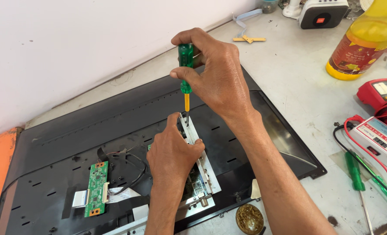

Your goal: The person uses a screwdriver to tighten screws on a metal bracket attached to a circuit board inside a disassembled television. The hands manipulate the screwdriver and bracket while working on the device's internal components.

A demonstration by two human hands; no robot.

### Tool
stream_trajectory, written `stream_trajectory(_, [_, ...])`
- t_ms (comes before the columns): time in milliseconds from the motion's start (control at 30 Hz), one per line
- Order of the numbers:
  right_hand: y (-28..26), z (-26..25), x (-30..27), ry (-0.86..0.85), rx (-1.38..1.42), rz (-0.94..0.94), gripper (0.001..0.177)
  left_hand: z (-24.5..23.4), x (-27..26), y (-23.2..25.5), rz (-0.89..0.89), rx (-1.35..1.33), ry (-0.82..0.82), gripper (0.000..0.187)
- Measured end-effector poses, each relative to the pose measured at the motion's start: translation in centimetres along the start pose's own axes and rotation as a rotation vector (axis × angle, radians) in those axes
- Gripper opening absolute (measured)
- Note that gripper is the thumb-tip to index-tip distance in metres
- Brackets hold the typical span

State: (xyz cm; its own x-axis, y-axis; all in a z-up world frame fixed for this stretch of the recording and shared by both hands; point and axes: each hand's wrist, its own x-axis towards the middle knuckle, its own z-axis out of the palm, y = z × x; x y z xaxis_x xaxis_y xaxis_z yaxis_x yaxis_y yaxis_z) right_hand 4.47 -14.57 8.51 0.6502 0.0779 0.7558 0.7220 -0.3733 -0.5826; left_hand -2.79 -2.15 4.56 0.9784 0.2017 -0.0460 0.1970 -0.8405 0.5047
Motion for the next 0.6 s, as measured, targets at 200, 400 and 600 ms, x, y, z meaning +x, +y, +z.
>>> stream_trajectory(200, [0.26,0.28,-0.05,0.001,-0.003,0.003,0.045,0.38,0.22,-0.36,0.017,-0.004,0.007,0.076])
stream_trajectory(400, [0.55,0.52,-0.11,0.002,-0.001,-0.023,0.044,0.65,0.46,-0.56,0.017,-0.011,-0.004,0.077])
stream_trajectory(600, [0.35,0.7,-0.17,-0.01,-0.01,-0.014,0.044,0.43,0.33,-0.42,0.009,-0.007,-0.01,0.078])
